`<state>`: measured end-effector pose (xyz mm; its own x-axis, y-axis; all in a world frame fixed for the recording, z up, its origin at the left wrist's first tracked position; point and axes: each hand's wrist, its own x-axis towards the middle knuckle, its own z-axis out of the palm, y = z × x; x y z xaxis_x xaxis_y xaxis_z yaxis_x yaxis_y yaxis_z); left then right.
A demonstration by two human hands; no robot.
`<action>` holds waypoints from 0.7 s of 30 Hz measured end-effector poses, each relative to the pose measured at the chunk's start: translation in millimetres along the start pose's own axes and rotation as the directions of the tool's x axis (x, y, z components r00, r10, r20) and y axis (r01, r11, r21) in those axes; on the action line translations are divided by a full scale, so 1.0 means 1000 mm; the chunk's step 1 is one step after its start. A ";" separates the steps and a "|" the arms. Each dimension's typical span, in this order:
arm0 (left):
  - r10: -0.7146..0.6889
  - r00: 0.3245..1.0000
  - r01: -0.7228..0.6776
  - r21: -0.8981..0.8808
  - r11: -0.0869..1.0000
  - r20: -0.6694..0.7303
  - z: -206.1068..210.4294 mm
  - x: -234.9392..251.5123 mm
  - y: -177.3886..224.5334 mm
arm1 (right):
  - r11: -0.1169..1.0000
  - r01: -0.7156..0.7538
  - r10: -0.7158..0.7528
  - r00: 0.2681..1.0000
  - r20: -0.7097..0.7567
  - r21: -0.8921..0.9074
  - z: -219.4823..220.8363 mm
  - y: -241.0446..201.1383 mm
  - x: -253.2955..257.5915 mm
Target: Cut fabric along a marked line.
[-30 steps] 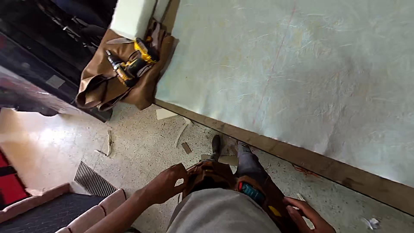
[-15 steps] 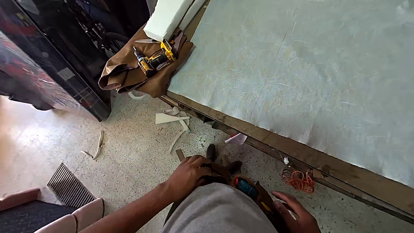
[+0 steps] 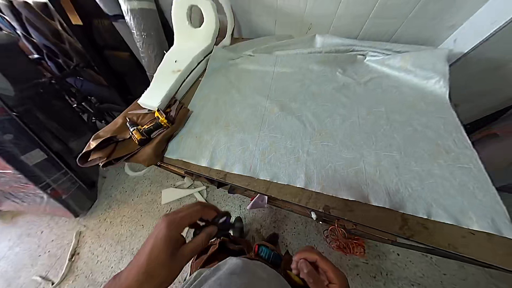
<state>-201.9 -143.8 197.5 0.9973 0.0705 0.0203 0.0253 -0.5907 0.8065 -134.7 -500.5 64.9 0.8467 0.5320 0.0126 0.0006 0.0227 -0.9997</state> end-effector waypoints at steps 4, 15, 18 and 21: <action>0.279 0.919 -0.300 -0.035 0.953 -0.278 0.044 0.042 0.041 | 0.958 0.150 -0.200 0.960 0.196 0.243 0.034 -0.050 0.055; 0.440 0.826 -0.517 -0.165 0.840 -0.352 0.143 0.066 -0.016 | 0.764 0.057 0.091 0.976 -0.195 0.643 0.071 -0.032 0.102; 0.382 0.908 -0.411 -0.176 0.895 -0.174 0.140 0.054 -0.063 | 0.886 -0.014 0.151 0.954 -0.260 0.463 0.067 0.000 0.122; 0.108 0.993 -0.118 -0.440 0.890 -0.048 0.139 0.048 -0.125 | 0.893 -0.288 0.356 0.922 -0.152 0.345 0.074 0.044 0.126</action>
<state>-147.9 -178.6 15.4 0.9898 0.0449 0.1355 -0.1254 -0.1804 0.9756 -67.2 -370.3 23.5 0.8616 0.3703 -0.3472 -0.4270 0.1587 -0.8902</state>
